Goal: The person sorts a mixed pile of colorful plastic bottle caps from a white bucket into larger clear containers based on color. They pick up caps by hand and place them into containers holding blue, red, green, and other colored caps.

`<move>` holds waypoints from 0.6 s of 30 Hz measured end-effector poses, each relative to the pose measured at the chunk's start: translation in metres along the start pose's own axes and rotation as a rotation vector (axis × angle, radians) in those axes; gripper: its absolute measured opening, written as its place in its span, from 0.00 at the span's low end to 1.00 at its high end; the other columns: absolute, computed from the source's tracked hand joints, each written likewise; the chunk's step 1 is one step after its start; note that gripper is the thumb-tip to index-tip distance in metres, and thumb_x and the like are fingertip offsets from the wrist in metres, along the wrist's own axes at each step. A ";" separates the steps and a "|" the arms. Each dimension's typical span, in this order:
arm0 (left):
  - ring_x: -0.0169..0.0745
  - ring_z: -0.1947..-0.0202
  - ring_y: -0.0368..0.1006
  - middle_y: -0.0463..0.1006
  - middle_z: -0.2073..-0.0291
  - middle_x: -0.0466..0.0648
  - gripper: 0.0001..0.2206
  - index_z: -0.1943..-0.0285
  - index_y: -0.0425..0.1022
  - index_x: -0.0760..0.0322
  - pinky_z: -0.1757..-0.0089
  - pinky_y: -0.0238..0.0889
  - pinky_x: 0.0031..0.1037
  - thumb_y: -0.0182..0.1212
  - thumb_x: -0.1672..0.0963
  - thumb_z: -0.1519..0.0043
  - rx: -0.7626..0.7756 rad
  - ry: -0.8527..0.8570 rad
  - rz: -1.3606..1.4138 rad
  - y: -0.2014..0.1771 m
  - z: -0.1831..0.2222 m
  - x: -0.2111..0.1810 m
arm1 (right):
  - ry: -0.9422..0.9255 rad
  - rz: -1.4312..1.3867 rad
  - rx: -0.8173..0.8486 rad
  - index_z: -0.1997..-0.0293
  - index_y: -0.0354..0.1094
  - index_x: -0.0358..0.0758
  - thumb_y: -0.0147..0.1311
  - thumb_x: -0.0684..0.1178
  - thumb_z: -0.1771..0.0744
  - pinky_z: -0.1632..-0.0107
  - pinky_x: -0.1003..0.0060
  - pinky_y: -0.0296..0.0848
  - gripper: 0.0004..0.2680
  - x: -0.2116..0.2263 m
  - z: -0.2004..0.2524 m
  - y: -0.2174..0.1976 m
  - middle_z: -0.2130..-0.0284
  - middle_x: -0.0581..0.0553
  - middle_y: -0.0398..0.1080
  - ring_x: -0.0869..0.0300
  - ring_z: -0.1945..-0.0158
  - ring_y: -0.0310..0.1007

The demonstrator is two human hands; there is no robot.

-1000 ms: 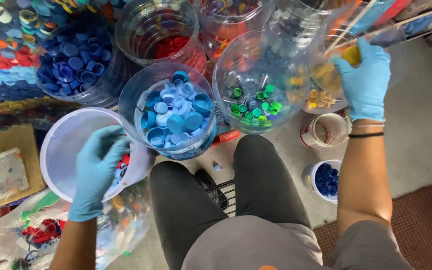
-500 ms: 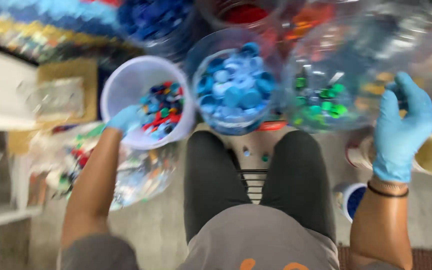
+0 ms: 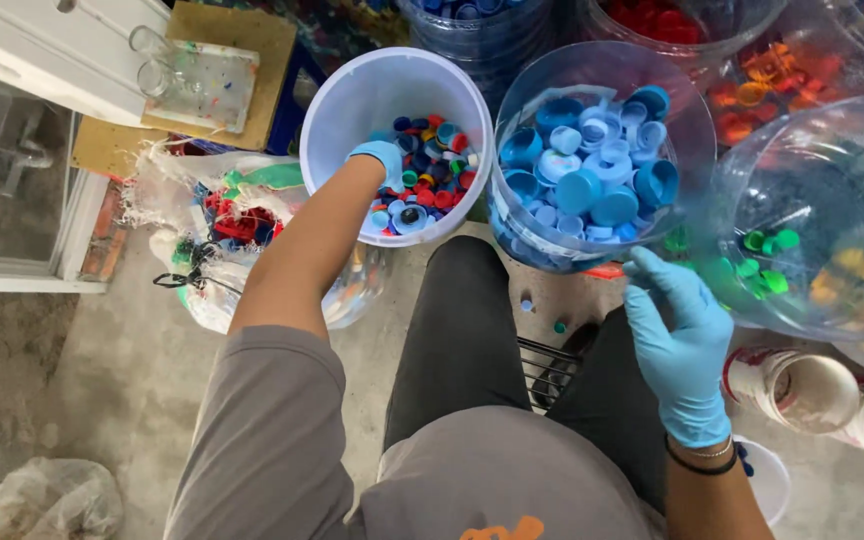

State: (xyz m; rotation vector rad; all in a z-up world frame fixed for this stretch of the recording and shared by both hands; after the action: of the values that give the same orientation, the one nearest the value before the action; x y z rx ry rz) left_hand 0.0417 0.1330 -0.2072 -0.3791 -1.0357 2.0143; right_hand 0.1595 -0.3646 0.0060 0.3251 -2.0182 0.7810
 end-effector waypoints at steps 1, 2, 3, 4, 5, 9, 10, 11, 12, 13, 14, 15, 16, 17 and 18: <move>0.57 0.46 0.78 0.83 0.50 0.56 0.31 0.45 0.82 0.62 0.47 0.71 0.50 0.76 0.43 0.53 0.001 -0.004 0.007 0.011 -0.012 0.001 | -0.003 -0.001 0.008 0.42 0.76 0.34 0.61 0.31 0.34 0.48 0.57 0.74 0.14 -0.002 0.001 0.002 0.57 0.38 0.77 0.49 0.54 0.77; 0.57 0.47 0.78 0.83 0.52 0.56 0.29 0.47 0.82 0.62 0.48 0.72 0.50 0.76 0.44 0.53 -0.014 0.017 -0.004 0.022 -0.024 0.001 | 0.008 0.001 0.015 0.42 0.76 0.35 0.61 0.32 0.34 0.48 0.57 0.74 0.14 -0.005 0.003 0.004 0.57 0.39 0.77 0.49 0.54 0.77; 0.57 0.48 0.79 0.83 0.55 0.56 0.27 0.49 0.83 0.61 0.50 0.73 0.50 0.77 0.45 0.53 -0.031 0.040 -0.017 0.031 -0.036 0.001 | 0.018 0.003 0.020 0.42 0.76 0.36 0.61 0.33 0.34 0.48 0.57 0.74 0.14 -0.008 0.004 0.007 0.57 0.40 0.77 0.50 0.54 0.77; 0.57 0.48 0.79 0.83 0.55 0.56 0.27 0.49 0.83 0.61 0.50 0.73 0.50 0.77 0.45 0.53 -0.030 0.037 -0.013 0.012 -0.012 -0.008 | 0.015 0.003 0.025 0.42 0.76 0.36 0.61 0.33 0.34 0.48 0.57 0.74 0.14 -0.009 0.003 0.007 0.57 0.40 0.77 0.50 0.54 0.77; 0.60 0.44 0.76 0.81 0.50 0.60 0.27 0.45 0.80 0.67 0.47 0.70 0.51 0.76 0.49 0.50 0.025 0.053 -0.012 -0.004 0.012 -0.017 | 0.024 -0.023 0.023 0.42 0.76 0.34 0.60 0.32 0.34 0.48 0.57 0.74 0.14 -0.011 0.004 0.007 0.58 0.38 0.77 0.49 0.54 0.77; 0.61 0.36 0.69 0.75 0.39 0.63 0.35 0.35 0.73 0.74 0.42 0.64 0.54 0.76 0.50 0.50 0.138 0.043 0.018 -0.038 0.053 -0.033 | 0.049 -0.069 0.032 0.42 0.75 0.32 0.58 0.30 0.33 0.47 0.55 0.74 0.14 -0.017 0.005 0.010 0.57 0.34 0.76 0.48 0.53 0.76; 0.61 0.36 0.69 0.75 0.39 0.63 0.35 0.35 0.73 0.74 0.42 0.64 0.54 0.76 0.50 0.50 0.139 0.041 0.022 -0.028 0.045 -0.031 | 0.048 -0.069 0.037 0.42 0.75 0.32 0.58 0.30 0.33 0.47 0.55 0.74 0.14 -0.017 0.006 0.011 0.57 0.34 0.76 0.48 0.53 0.76; 0.61 0.37 0.70 0.77 0.41 0.63 0.32 0.37 0.75 0.73 0.43 0.66 0.54 0.76 0.51 0.49 0.122 0.056 0.008 -0.019 0.036 -0.029 | 0.059 -0.076 0.029 0.42 0.75 0.32 0.58 0.30 0.33 0.47 0.56 0.74 0.14 -0.017 0.006 0.012 0.57 0.34 0.76 0.49 0.53 0.76; 0.61 0.39 0.72 0.78 0.44 0.63 0.29 0.40 0.77 0.73 0.44 0.67 0.54 0.75 0.52 0.48 0.104 0.071 -0.007 -0.011 0.027 -0.027 | 0.069 -0.083 0.022 0.42 0.75 0.31 0.58 0.29 0.33 0.47 0.56 0.74 0.13 -0.017 0.006 0.013 0.58 0.35 0.76 0.49 0.53 0.76; 0.61 0.39 0.72 0.78 0.44 0.63 0.29 0.40 0.77 0.73 0.44 0.67 0.54 0.75 0.52 0.48 0.103 0.070 -0.005 -0.018 0.033 -0.032 | 0.067 -0.083 0.024 0.42 0.75 0.31 0.58 0.29 0.33 0.47 0.56 0.74 0.13 -0.016 0.006 0.014 0.58 0.35 0.76 0.49 0.53 0.76; 0.62 0.34 0.66 0.72 0.38 0.65 0.30 0.34 0.70 0.76 0.40 0.62 0.54 0.71 0.54 0.44 0.158 0.047 -0.005 -0.025 0.039 -0.037 | 0.074 -0.097 0.027 0.43 0.75 0.31 0.58 0.30 0.33 0.47 0.57 0.74 0.13 -0.016 0.007 0.015 0.58 0.35 0.76 0.50 0.53 0.77; 0.64 0.29 0.60 0.66 0.31 0.68 0.32 0.29 0.64 0.80 0.36 0.57 0.55 0.67 0.56 0.41 0.213 0.025 -0.006 -0.032 0.045 -0.041 | 0.081 -0.111 0.029 0.43 0.75 0.31 0.58 0.30 0.33 0.47 0.57 0.75 0.13 -0.016 0.006 0.016 0.58 0.35 0.76 0.51 0.53 0.77; 0.64 0.29 0.60 0.66 0.31 0.68 0.32 0.29 0.64 0.80 0.36 0.57 0.55 0.67 0.56 0.41 0.211 0.024 -0.004 -0.026 0.045 -0.042 | 0.078 -0.111 0.030 0.43 0.75 0.31 0.58 0.30 0.33 0.47 0.57 0.75 0.13 -0.015 0.006 0.017 0.58 0.35 0.76 0.51 0.53 0.77; 0.64 0.32 0.64 0.70 0.35 0.67 0.26 0.34 0.69 0.79 0.39 0.60 0.56 0.65 0.58 0.40 0.178 0.035 -0.013 -0.021 0.044 -0.043 | 0.074 -0.105 0.030 0.43 0.75 0.31 0.58 0.29 0.33 0.48 0.57 0.75 0.13 -0.014 0.006 0.018 0.58 0.35 0.76 0.50 0.53 0.77; 0.64 0.35 0.68 0.75 0.39 0.65 0.20 0.39 0.74 0.79 0.41 0.63 0.57 0.63 0.59 0.39 0.146 0.046 -0.021 -0.016 0.044 -0.044 | 0.070 -0.100 0.030 0.43 0.75 0.31 0.57 0.29 0.33 0.48 0.56 0.75 0.13 -0.012 0.006 0.019 0.58 0.34 0.76 0.50 0.53 0.77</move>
State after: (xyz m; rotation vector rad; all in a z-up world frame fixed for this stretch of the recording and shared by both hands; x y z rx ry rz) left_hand 0.0521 0.0801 -0.1715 -0.3337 -0.8557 2.0383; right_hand 0.1530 -0.3548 -0.0138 0.4069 -1.9119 0.7505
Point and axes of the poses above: each hand's wrist, its own z-axis away from the middle knuckle, its own y-axis out of the palm, x = y × z, the point moved 2 cm from there along -z, towards the middle knuckle
